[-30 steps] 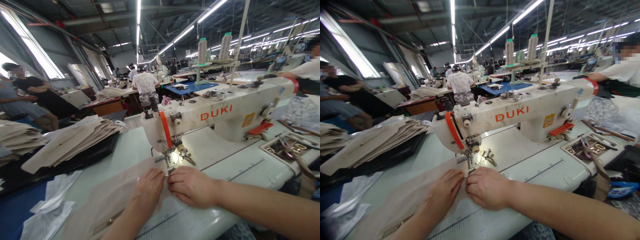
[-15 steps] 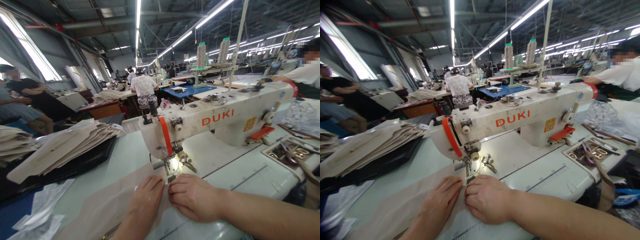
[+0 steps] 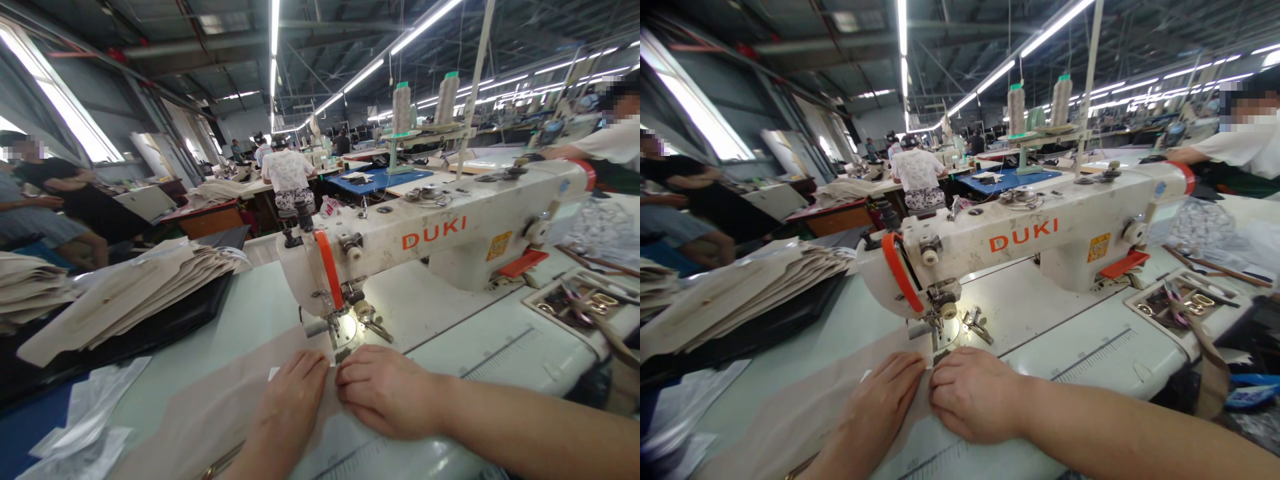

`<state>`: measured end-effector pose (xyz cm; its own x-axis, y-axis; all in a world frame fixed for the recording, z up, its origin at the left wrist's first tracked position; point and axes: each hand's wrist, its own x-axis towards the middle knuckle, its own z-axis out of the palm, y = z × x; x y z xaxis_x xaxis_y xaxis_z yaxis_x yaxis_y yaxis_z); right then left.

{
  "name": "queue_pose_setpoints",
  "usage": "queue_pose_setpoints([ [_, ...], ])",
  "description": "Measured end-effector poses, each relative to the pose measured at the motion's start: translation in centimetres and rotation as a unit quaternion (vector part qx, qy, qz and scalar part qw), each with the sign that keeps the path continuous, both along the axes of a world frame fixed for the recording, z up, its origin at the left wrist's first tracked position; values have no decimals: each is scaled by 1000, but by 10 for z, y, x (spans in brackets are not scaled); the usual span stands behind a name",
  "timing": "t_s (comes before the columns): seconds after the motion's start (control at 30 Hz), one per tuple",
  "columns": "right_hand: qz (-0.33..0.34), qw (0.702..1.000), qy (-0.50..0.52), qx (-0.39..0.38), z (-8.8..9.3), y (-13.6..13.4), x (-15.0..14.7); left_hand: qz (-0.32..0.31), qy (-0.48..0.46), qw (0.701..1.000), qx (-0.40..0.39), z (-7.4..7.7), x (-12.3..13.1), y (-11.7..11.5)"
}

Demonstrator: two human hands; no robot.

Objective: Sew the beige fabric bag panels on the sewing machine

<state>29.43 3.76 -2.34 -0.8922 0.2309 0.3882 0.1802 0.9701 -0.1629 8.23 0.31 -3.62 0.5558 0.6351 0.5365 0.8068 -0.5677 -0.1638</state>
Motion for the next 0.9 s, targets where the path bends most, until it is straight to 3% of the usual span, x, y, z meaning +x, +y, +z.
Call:
queue_pose_setpoints([
  [0.17,-8,1000,2,-18,4,4,-1,0,-6,1000,-10,1,2,0],
  [0.33,-103,995,-7,-9,8,9,-6,6,6,1000,-26,6,4,-4],
  [0.5,-145,988,-55,2,9,9,-12,28,-1,998,-61,7,4,-11],
  [0.73,-142,986,-81,14,13,8,-10,60,-37,992,-105,-4,-7,-24],
  [0.9,-118,987,-97,39,18,20,-12,80,-55,987,-128,-4,-2,-17],
])
